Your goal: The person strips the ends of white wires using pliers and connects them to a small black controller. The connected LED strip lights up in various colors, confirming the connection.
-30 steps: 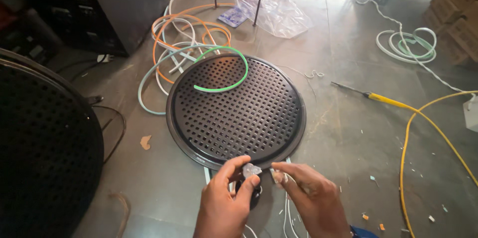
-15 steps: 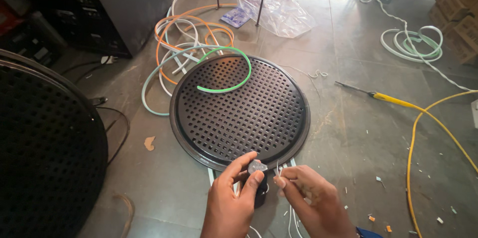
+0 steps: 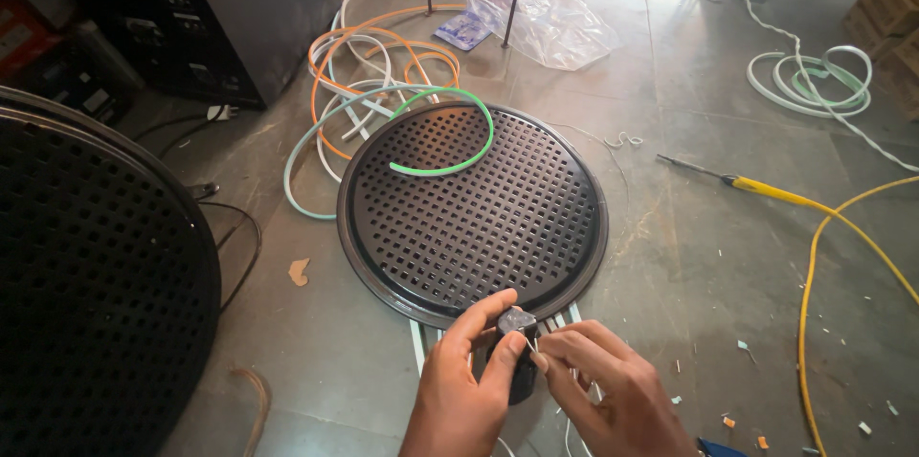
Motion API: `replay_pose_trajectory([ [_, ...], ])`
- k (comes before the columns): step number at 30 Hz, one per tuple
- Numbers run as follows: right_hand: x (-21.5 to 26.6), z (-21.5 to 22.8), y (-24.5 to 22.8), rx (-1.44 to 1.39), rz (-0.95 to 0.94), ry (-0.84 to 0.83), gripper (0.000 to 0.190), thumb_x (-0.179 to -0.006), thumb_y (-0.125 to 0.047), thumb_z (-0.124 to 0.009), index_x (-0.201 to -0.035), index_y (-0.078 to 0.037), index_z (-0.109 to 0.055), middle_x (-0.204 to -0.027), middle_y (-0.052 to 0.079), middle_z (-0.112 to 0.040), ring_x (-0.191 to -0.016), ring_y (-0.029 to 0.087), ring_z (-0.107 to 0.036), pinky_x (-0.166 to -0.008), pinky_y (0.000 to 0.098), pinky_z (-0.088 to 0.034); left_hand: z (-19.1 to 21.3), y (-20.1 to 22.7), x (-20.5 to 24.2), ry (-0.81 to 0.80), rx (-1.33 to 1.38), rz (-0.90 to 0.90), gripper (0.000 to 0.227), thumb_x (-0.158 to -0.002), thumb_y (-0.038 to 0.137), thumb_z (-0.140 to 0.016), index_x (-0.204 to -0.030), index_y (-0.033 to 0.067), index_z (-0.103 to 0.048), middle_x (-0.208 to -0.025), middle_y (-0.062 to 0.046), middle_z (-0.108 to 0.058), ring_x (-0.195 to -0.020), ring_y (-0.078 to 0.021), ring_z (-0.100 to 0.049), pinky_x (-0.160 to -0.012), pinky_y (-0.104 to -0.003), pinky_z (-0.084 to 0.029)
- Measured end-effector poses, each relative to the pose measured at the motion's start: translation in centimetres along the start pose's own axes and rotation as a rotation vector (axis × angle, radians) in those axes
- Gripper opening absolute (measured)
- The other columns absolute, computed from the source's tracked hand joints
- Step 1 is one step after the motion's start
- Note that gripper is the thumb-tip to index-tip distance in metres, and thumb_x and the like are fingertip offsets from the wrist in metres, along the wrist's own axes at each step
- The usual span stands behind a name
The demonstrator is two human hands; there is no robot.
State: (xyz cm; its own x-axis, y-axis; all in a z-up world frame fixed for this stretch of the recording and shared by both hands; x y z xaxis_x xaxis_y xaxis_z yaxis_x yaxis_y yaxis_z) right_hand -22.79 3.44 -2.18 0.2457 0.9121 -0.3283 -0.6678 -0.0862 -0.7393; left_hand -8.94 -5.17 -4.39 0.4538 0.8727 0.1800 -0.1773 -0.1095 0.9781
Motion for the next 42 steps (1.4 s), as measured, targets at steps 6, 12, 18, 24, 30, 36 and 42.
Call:
replay_pose_trajectory([
  [6, 0.2, 0.0, 0.4, -0.017, -0.029, -0.022, 0.018, -0.084, -0.007, -0.073, -0.101, -0.001, -0.074, -0.092, 0.01, -0.073, -0.084, 0.019, -0.071, -0.071, 0.031, -0.06, -0.2, 0.8, 0.2, 0.004, -0.045, -0.105, 0.045, -0.086, 0.014, -0.068, -0.131, 0.0124, -0.066, -0.119, -0.006, -0.075, -0.109, -0.0191, -0.071, -0.095, -0.033, -0.055],
  [12, 0.3, -0.2, 0.4, -0.023, 0.022, -0.044, 0.017, -0.083, -0.004, -0.072, -0.1, -0.001, -0.073, -0.097, 0.01, -0.073, -0.089, 0.02, -0.072, -0.074, 0.0316, -0.06, -0.1, 0.7, 0.3, 0.027, -0.047, -0.06, 0.045, -0.085, 0.017, -0.068, -0.13, 0.013, -0.066, -0.113, -0.008, -0.077, -0.104, -0.0184, -0.074, -0.092, -0.034, -0.056],
  [18, 0.3, -0.6, -0.2, 0.004, 0.03, -0.062, 0.018, -0.083, -0.005, -0.072, -0.1, -0.003, -0.074, -0.097, 0.009, -0.073, -0.087, 0.02, -0.072, -0.073, 0.0306, -0.06, 0.0, 0.5, 0.5, 0.073, -0.174, -0.167, 0.04, -0.087, 0.017, -0.064, -0.127, 0.0088, -0.061, -0.113, -0.015, -0.071, -0.105, -0.0296, -0.072, -0.089, -0.039, -0.056],
  [24, 0.2, -0.8, -0.4, 0.046, -0.139, 0.033, 0.022, -0.079, -0.01, -0.077, -0.1, -0.01, -0.076, -0.088, 0.002, -0.076, -0.075, 0.014, -0.072, -0.057, 0.0284, -0.059, -0.2, 0.3, 0.6, 0.06, -0.246, -0.335, 0.038, -0.09, 0.015, -0.061, -0.126, 0.0042, -0.057, -0.117, -0.021, -0.068, -0.111, -0.0403, -0.068, -0.092, -0.045, -0.053],
  [30, 0.2, -0.6, -1.1, 0.061, -0.074, 0.091, 0.017, -0.078, -0.011, -0.078, -0.094, -0.009, -0.074, -0.086, 0.002, -0.074, -0.071, 0.014, -0.069, -0.057, 0.027, -0.056, -0.4, -0.2, 0.5, 0.051, -0.238, -0.304, 0.038, -0.089, 0.015, -0.062, -0.125, 0.0048, -0.058, -0.115, -0.021, -0.07, -0.109, -0.0403, -0.069, -0.091, -0.045, -0.054],
  [36, 1.5, -1.5, 2.5, -0.161, -0.33, 0.123, 0.02, -0.08, -0.008, -0.074, -0.1, -0.008, -0.071, -0.088, -0.001, -0.071, -0.082, 0.011, -0.071, -0.063, 0.0297, -0.059, -0.7, 0.1, 0.7, 0.062, -0.234, -0.34, 0.037, -0.091, 0.013, -0.06, -0.126, 0.0036, -0.057, -0.116, -0.022, -0.069, -0.108, -0.0411, -0.068, -0.09, -0.045, -0.054],
  [42, 2.7, -3.8, 7.1, -0.826, -0.588, 0.111, 0.015, -0.093, -0.009, -0.065, -0.101, 0.004, -0.064, -0.086, 0.005, -0.072, -0.071, 0.011, -0.062, -0.06, 0.0274, -0.048, -1.0, 1.2, 1.2, 0.066, -0.328, -0.488, 0.041, -0.093, 0.008, -0.059, -0.132, -0.0013, -0.052, -0.121, -0.026, -0.064, -0.112, -0.046, -0.065, -0.094, -0.049, -0.051],
])
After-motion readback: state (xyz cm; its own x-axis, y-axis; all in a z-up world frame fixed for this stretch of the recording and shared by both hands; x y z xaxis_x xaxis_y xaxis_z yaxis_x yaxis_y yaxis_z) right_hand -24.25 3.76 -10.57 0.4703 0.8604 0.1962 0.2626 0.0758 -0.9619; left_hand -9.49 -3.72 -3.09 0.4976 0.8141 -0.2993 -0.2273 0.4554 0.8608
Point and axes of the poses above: each hand's wrist, its own x-axis away from the middle knuckle, its own z-axis out of the back of the hand, y = z × x, the point moved 7 cm from there along -x, towards the middle knuckle
